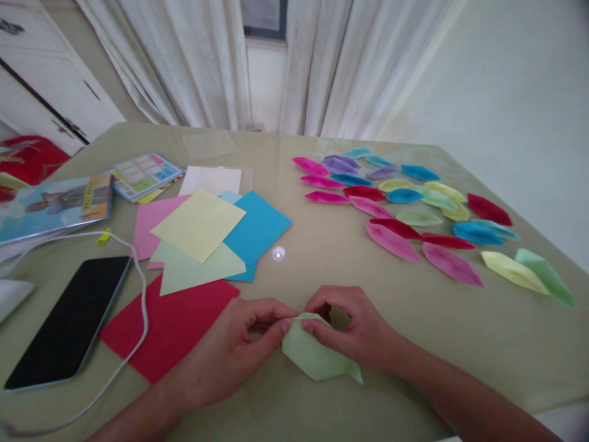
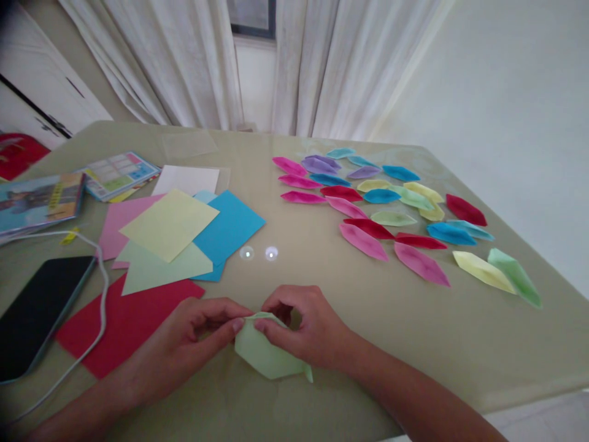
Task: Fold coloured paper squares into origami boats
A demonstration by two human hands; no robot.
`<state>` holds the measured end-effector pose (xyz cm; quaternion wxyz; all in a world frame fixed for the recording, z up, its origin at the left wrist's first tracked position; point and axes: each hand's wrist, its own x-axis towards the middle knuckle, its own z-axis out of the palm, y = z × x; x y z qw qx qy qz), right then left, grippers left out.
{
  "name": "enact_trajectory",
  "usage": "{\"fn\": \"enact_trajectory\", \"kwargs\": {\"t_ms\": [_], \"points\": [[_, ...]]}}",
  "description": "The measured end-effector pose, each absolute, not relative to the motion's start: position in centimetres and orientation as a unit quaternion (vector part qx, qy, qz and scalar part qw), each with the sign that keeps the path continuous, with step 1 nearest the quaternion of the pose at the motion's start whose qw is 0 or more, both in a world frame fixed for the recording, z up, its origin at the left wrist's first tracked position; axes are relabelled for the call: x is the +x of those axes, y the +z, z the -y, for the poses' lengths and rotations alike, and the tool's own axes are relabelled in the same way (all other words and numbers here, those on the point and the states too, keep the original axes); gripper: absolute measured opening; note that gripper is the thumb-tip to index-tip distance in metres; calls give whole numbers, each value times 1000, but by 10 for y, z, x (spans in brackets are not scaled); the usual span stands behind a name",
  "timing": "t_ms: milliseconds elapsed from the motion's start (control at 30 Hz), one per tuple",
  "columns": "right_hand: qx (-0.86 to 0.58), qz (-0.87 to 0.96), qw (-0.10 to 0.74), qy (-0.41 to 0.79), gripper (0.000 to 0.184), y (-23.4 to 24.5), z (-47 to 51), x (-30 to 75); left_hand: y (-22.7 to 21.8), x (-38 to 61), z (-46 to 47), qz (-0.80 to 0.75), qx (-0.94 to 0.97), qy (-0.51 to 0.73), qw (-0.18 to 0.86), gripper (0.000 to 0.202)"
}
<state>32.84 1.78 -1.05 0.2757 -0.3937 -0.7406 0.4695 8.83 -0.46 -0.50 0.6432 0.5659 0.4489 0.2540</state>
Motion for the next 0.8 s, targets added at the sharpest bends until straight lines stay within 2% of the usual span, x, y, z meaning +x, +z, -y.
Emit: {"fn": "enact_trajectory", "kwargs": {"t_ms": [100,333,533,800], "points": [[-389,727,264,499,22,-9,-21,329,-5,85,3,-458,582,253,623,32],[-392,709,267,522,16,-10,-20,328,-5,90,6,-449,624,255,586,31],[-390,717,281,504,21,-9,-18,328,-5,89,6,-459,641,248,563,31],[-390,677,259,568,28,-8,-22,331,-9,87,5,-464,645,236,560,29]]}}
